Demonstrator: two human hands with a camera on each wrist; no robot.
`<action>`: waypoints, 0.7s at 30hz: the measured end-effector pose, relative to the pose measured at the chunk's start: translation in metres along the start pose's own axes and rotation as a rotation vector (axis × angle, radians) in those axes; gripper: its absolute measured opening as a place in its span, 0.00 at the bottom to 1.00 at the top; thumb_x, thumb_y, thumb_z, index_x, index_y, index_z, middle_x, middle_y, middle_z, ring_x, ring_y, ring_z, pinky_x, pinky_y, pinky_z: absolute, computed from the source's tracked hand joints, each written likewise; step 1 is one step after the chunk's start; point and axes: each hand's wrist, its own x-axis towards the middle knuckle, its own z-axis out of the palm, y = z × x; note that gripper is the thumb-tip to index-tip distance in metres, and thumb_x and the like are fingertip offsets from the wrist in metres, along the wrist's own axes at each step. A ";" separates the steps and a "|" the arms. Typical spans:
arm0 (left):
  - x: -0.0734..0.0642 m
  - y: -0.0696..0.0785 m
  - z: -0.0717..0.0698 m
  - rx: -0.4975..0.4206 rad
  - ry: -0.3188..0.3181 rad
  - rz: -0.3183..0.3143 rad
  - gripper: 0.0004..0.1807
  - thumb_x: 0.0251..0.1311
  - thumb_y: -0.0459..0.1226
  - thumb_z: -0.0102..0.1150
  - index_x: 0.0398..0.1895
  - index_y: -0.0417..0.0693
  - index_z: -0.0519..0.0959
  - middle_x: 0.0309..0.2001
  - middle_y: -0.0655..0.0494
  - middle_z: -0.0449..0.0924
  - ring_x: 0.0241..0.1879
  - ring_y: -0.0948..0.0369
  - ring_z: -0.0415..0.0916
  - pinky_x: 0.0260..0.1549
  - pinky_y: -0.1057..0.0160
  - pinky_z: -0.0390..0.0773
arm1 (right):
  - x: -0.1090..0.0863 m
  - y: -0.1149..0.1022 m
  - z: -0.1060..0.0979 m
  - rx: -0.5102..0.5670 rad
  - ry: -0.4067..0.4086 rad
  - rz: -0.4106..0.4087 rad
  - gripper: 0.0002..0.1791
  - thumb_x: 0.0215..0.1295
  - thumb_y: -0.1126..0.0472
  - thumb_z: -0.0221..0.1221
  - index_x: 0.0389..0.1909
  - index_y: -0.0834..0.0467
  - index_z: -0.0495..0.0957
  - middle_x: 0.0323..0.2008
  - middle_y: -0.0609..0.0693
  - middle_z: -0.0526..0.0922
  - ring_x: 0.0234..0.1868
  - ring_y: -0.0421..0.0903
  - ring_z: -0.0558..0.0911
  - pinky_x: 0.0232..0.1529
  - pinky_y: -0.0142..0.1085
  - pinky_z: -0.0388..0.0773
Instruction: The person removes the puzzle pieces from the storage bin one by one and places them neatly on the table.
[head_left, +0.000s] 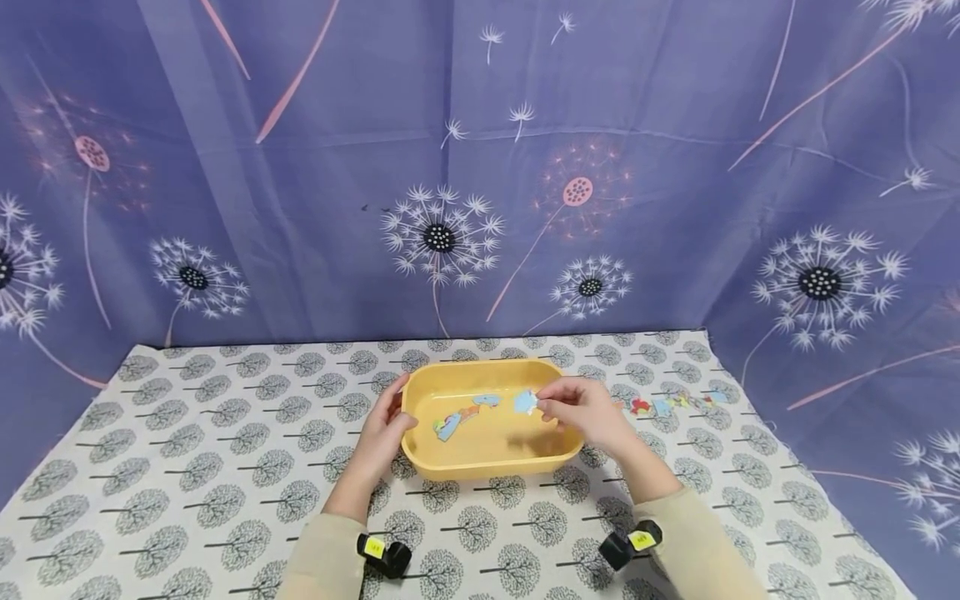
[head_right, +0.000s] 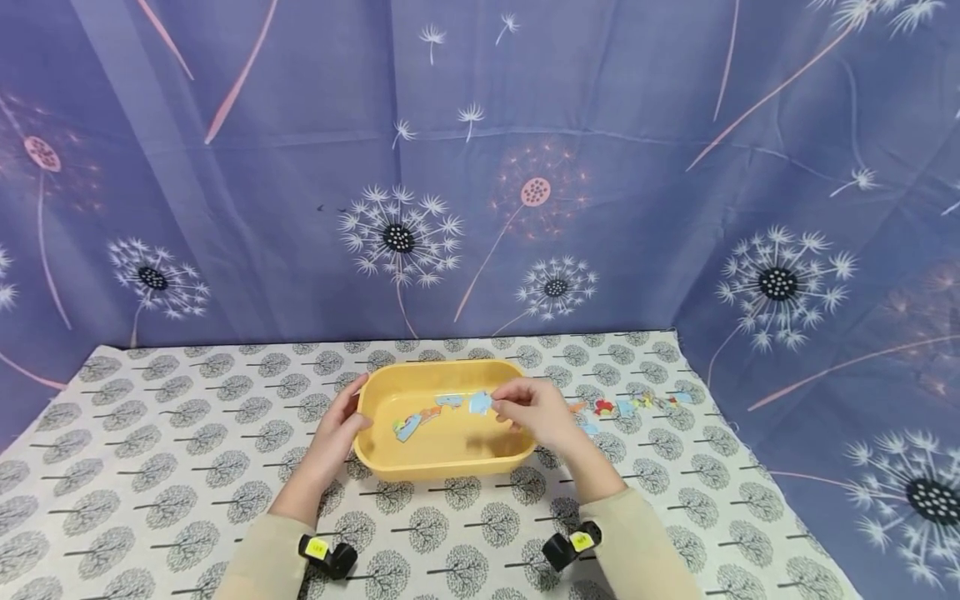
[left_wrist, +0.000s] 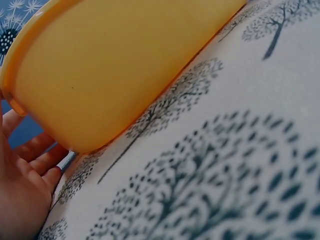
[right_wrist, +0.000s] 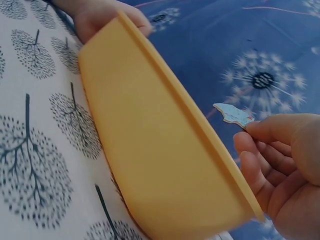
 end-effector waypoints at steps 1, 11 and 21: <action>0.000 0.000 0.000 0.001 0.000 0.004 0.40 0.52 0.29 0.50 0.72 0.55 0.56 0.65 0.44 0.65 0.64 0.49 0.64 0.68 0.50 0.61 | -0.003 0.002 -0.003 0.001 0.024 0.004 0.12 0.58 0.66 0.60 0.41 0.69 0.78 0.34 0.67 0.82 0.29 0.44 0.82 0.29 0.39 0.84; 0.002 0.001 0.001 -0.002 -0.008 0.003 0.40 0.53 0.29 0.49 0.72 0.56 0.56 0.66 0.46 0.65 0.64 0.50 0.64 0.68 0.52 0.62 | -0.031 0.019 -0.039 0.072 0.230 0.056 0.16 0.62 0.64 0.59 0.46 0.73 0.74 0.31 0.43 0.83 0.30 0.41 0.82 0.29 0.33 0.83; 0.001 0.001 0.001 0.011 0.002 -0.027 0.41 0.52 0.29 0.49 0.73 0.58 0.55 0.66 0.46 0.65 0.63 0.50 0.65 0.65 0.50 0.66 | -0.056 0.045 -0.075 0.174 0.370 0.114 0.14 0.61 0.64 0.60 0.44 0.69 0.76 0.31 0.41 0.83 0.31 0.38 0.83 0.30 0.31 0.83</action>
